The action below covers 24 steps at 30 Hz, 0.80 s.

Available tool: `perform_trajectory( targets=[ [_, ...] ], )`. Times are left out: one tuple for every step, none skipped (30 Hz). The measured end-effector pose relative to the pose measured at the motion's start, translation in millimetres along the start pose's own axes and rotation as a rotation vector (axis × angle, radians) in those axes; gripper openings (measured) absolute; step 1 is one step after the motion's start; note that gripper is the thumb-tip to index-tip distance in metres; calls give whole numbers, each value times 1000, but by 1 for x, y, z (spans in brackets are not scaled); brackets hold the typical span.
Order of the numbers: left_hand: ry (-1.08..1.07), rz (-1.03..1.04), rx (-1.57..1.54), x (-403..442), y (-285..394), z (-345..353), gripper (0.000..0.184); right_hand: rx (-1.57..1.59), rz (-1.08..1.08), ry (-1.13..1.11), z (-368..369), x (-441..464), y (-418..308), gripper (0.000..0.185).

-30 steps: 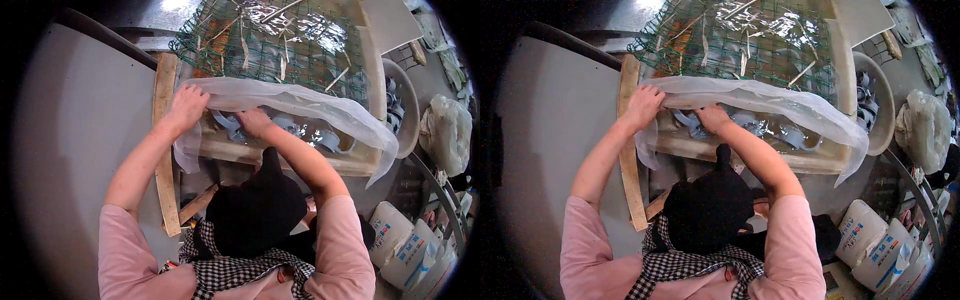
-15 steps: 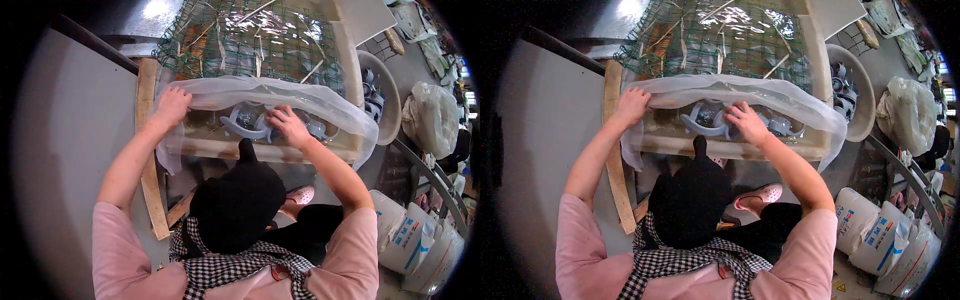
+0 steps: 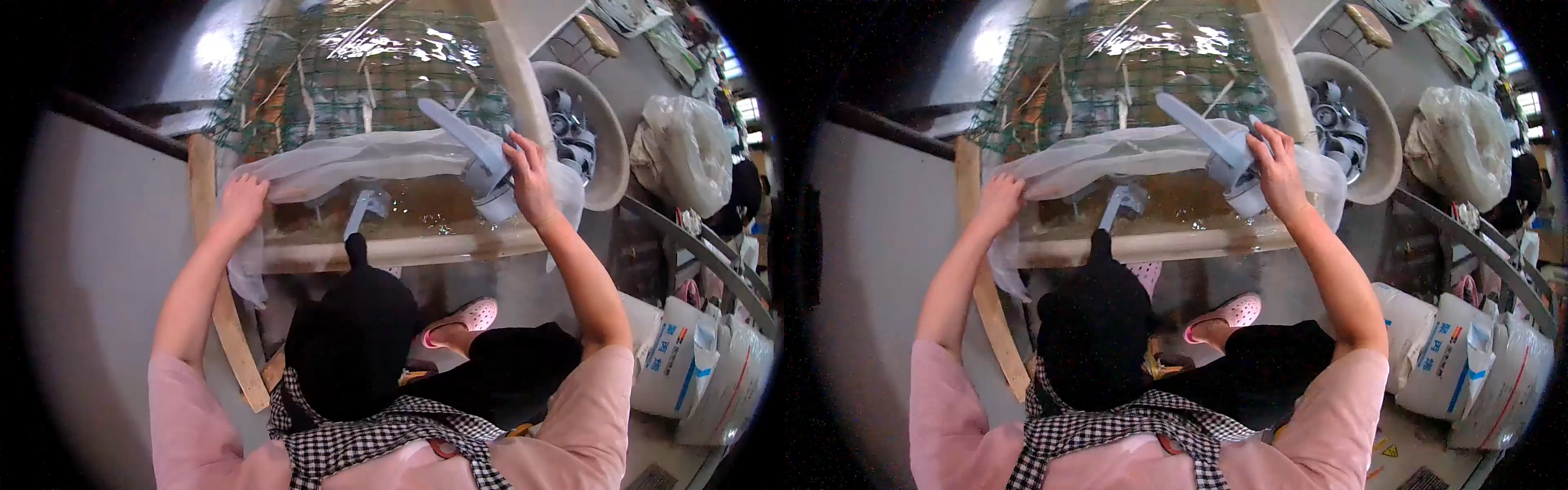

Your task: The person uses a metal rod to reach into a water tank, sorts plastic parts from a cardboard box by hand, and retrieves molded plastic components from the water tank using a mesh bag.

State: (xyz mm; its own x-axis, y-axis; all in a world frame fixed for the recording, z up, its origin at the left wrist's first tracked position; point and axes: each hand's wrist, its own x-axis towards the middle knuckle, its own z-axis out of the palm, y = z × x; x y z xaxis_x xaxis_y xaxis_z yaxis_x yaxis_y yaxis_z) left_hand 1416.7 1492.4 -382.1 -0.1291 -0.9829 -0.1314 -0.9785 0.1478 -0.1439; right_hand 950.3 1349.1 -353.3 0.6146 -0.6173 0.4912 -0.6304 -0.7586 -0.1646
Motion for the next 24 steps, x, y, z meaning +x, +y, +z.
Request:
perform_trajectory(
  targets=[
    [-8,-5,2,0,-1,0,23,16,50,42,-3,-1,4,41],
    [-14,-8,5,0,-1,-1,23,27,104,52,-7,-2,5,40],
    [-1,14,2,1,1,-2,23,6,118,57,-9,-2,9,40],
    [-18,-12,9,1,2,-4,24,94,192,102,-8,-3,13,40],
    [-37,-40,16,1,4,-5,24,185,264,148,-8,-5,17,40],
    [-27,-19,15,1,5,-8,24,214,293,192,-8,-7,21,40],
    [-32,-35,0,0,6,-9,25,288,401,234,-7,-8,23,35],
    [-40,-55,-13,1,7,-10,25,346,496,264,-8,-8,26,33],
    [-38,-44,-11,3,7,-10,25,409,590,294,-8,-6,29,31],
    [-29,-38,-1,4,6,-9,26,428,762,312,-11,-5,34,29],
    [-25,-38,10,3,5,-9,26,452,933,324,-13,-4,41,27],
    [-39,-43,14,3,6,-12,26,356,743,428,-12,-5,55,29],
    [-17,-37,-15,2,9,-16,26,368,922,373,-18,-9,70,29],
    [0,-37,-42,-1,11,-18,26,569,934,552,-23,-2,76,29],
    [-25,-57,-34,-2,11,-18,26,643,964,549,-27,-8,97,28],
    [-52,-59,-16,0,12,-19,25,846,1155,548,-37,-11,114,30],
    [-74,-61,-1,2,12,-19,24,986,1138,597,-48,-10,131,31],
    [-87,-83,7,3,11,-19,24,1127,1121,648,-59,-9,148,32],
    [-76,-67,7,2,10,-18,23,1264,1106,699,-70,-7,164,33],
    [-64,-48,5,2,11,-17,22,1323,1129,789,-87,6,167,31],
    [-77,-60,9,2,12,-18,22,1485,1152,733,-102,2,192,29],
    [-68,-63,5,3,13,-20,22,1343,1183,904,-116,27,193,25],
    [-58,-65,2,3,13,-21,22,1419,1095,825,-121,10,270,23],
    [-67,-72,7,3,12,-20,22,1527,1053,917,-119,7,291,21]
  ],
)
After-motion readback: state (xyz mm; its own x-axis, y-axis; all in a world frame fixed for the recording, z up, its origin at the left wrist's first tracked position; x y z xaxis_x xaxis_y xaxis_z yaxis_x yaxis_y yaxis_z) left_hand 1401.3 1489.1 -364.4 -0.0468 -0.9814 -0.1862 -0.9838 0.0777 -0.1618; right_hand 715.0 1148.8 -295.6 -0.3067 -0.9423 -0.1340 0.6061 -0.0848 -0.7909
